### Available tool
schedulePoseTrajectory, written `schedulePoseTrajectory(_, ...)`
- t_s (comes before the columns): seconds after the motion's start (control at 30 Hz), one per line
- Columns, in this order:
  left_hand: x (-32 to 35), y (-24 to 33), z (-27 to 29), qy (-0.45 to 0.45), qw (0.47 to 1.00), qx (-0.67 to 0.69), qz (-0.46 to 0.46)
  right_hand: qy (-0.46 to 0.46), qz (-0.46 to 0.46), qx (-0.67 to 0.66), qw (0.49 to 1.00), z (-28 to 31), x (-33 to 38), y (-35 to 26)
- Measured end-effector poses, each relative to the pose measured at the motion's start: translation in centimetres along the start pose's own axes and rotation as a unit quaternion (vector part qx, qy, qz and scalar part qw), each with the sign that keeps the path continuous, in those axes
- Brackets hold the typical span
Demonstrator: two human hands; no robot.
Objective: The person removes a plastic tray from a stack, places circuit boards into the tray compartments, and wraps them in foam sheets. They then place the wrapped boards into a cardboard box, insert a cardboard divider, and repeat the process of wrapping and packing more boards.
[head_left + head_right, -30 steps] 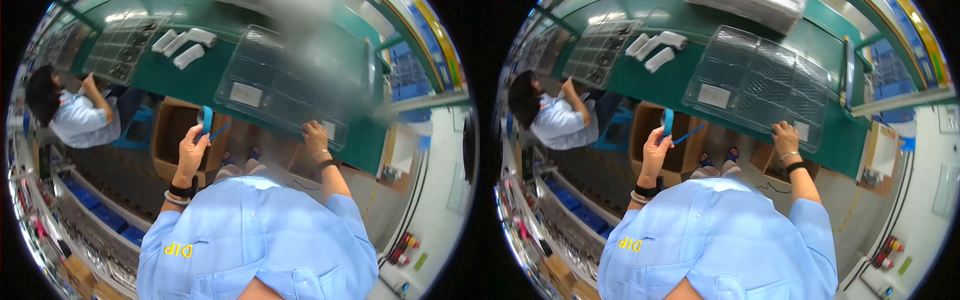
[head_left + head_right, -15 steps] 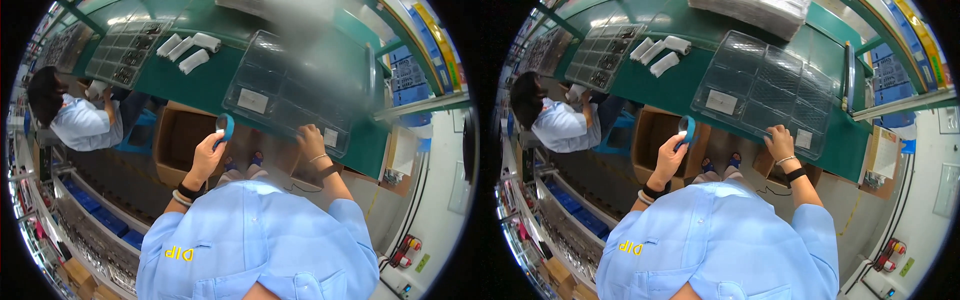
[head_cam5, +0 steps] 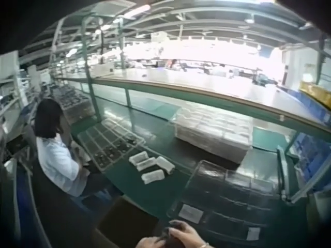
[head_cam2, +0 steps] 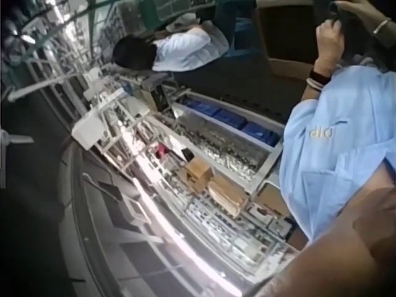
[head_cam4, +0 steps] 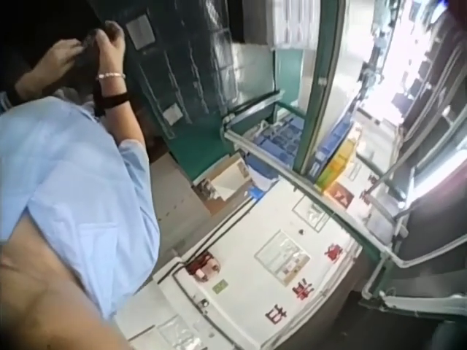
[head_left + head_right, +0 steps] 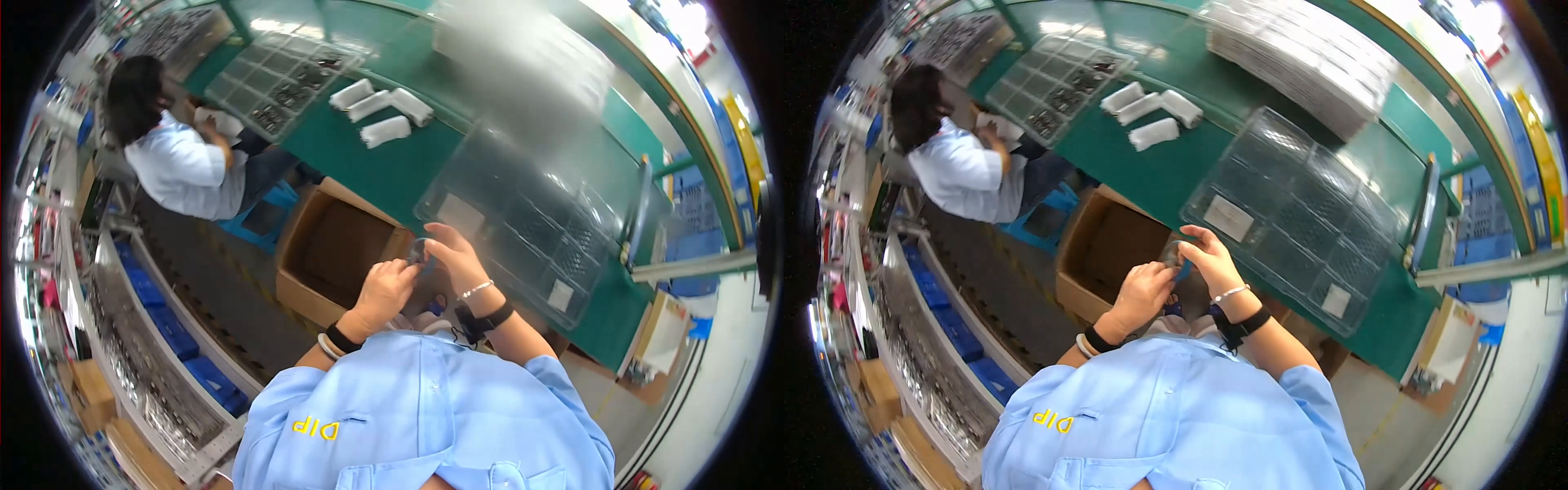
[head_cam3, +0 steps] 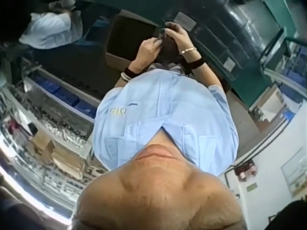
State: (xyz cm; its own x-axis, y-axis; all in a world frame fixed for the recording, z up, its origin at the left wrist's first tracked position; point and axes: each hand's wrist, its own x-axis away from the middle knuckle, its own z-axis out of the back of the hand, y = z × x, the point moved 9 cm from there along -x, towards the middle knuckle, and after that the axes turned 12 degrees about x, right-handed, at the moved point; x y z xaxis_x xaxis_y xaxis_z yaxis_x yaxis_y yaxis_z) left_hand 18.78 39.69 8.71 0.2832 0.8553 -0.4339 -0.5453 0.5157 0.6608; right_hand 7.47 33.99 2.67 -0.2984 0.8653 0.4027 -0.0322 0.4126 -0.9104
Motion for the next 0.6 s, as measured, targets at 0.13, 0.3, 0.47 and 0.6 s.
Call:
schedulePoseTrajectory(0.13,1.1,-2.5,1.5,0.054,0.983,0.143,0.103,-0.027,0.091,0.100,0.990,-2.0,-0.8,-0.7)
schedulePoseTrajectory(0.3,5.7,-8.8,-2.2,0.002,0.762,0.512,0.396,-0.066,0.116,0.230,0.964,-6.4,-0.4,-0.9)
schedulePoseTrajectory(0.47,5.8,-10.2,-1.5,0.045,0.624,0.655,0.424,-0.042,0.175,0.257,0.949,-9.5,1.1,-2.6)
schedulePoseTrajectory(0.6,4.6,-10.6,1.2,0.099,0.557,0.728,0.388,0.022,0.205,0.227,0.952,-10.5,1.8,-2.5)
